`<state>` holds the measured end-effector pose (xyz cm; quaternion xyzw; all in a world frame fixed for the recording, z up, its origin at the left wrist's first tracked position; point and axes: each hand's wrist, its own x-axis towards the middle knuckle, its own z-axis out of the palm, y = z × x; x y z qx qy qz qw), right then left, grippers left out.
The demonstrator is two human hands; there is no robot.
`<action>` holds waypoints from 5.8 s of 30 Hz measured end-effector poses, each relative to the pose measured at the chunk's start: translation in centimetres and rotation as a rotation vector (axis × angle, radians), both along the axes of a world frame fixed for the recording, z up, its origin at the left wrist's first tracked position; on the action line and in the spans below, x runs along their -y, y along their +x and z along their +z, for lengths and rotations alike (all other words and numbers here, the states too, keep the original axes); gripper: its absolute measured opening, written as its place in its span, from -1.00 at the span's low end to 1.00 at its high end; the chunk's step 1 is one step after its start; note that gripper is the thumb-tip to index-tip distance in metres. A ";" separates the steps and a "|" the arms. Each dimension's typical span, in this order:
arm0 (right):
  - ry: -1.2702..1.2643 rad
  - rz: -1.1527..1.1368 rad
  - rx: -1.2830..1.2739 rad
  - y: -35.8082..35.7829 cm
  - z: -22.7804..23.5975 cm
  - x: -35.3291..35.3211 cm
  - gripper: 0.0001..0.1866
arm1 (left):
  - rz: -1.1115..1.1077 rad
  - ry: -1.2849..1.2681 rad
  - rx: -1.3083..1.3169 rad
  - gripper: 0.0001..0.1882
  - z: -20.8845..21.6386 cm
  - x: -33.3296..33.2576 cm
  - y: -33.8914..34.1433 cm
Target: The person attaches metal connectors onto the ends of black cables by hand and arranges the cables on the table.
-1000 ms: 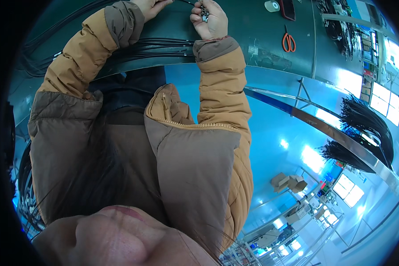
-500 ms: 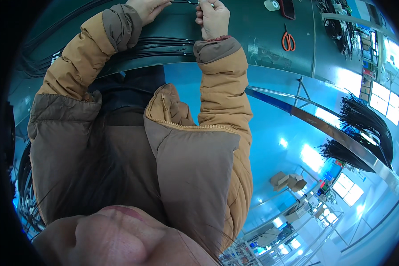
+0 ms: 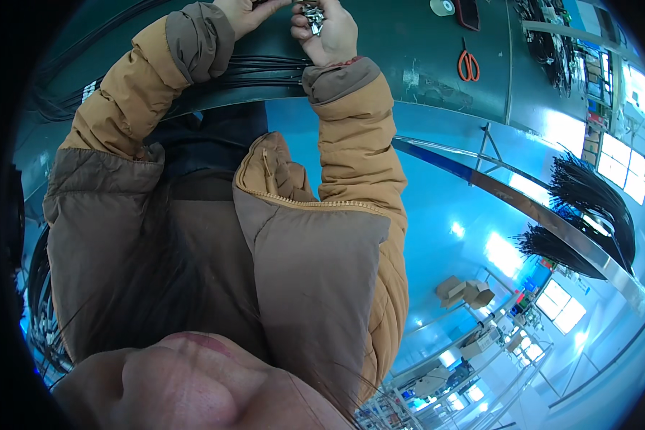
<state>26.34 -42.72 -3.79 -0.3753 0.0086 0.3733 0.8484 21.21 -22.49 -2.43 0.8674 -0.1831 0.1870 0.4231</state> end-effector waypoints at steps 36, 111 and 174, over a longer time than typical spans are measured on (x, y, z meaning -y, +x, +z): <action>-0.296 -0.054 0.235 1.0 -2.7 3.1 -0.85 | 0.164 -0.051 -0.012 -0.90 -0.2 0.3 -1.2; -1.124 -0.019 0.875 -2.2 -1.2 6.8 -0.81 | 0.244 0.562 -0.397 -0.91 -0.4 -28.6 -15.5; -0.679 0.106 0.611 -1.5 1.2 -1.4 -0.75 | -0.081 0.015 -0.025 -0.70 -0.6 -1.0 -2.1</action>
